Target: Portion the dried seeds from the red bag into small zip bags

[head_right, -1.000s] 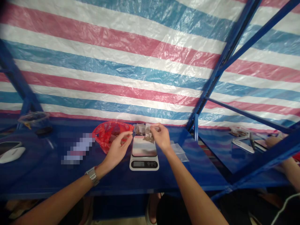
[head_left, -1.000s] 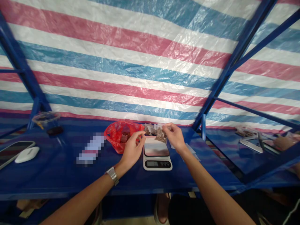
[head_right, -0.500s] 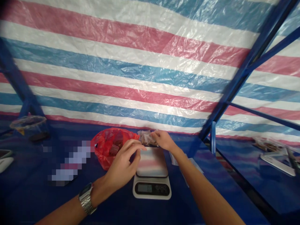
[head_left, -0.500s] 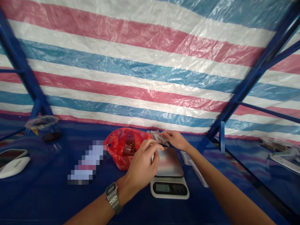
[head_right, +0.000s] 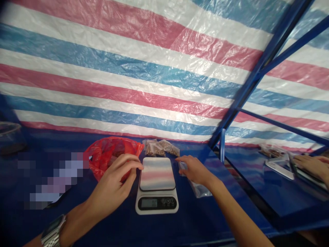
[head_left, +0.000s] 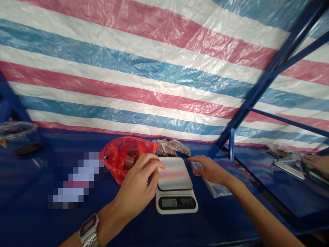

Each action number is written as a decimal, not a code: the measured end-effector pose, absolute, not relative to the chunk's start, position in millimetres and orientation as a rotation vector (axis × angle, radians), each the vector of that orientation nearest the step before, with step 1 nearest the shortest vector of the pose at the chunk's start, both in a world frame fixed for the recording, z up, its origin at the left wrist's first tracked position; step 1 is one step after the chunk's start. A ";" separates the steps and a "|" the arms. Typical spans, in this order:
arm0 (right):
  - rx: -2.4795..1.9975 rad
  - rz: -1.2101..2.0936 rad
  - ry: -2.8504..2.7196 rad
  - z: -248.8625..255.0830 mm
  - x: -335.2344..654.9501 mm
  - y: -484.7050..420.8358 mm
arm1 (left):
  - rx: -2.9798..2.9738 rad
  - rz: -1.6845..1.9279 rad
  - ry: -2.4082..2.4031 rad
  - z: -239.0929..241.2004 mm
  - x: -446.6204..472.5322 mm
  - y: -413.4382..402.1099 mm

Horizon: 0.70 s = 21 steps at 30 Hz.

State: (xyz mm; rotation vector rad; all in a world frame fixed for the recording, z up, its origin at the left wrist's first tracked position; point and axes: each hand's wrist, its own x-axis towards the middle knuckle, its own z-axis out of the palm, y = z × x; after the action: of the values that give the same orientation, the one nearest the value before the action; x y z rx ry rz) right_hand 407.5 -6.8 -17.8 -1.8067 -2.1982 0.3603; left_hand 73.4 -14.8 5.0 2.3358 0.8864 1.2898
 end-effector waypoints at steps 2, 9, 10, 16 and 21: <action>-1.758 0.344 -2.149 -19.7 405.2 -4.4 | 2.346 1.277 0.871 6.3 76.8 -16.9; -1.518 0.248 -1.738 -13.5 404.9 -1.9 | 2.327 1.228 0.861 -1.2 77.9 -16.2; -1.467 0.262 -1.675 -9.4 400.3 -3.6 | 2.323 1.220 0.880 -3.4 76.3 -16.2; -1.079 0.649 -1.480 23.4 325.7 -24.9 | 2.229 1.183 0.957 -13.1 67.2 -28.5; -0.936 0.877 -1.591 32.8 254.4 -43.5 | 1.890 1.167 0.934 -14.4 64.7 -42.9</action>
State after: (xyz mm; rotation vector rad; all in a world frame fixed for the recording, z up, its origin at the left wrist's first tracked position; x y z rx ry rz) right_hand 254.4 -43.5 32.8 -0.9356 -1.5907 0.8775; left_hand 64.7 -42.9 -14.4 1.8900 0.9345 1.1666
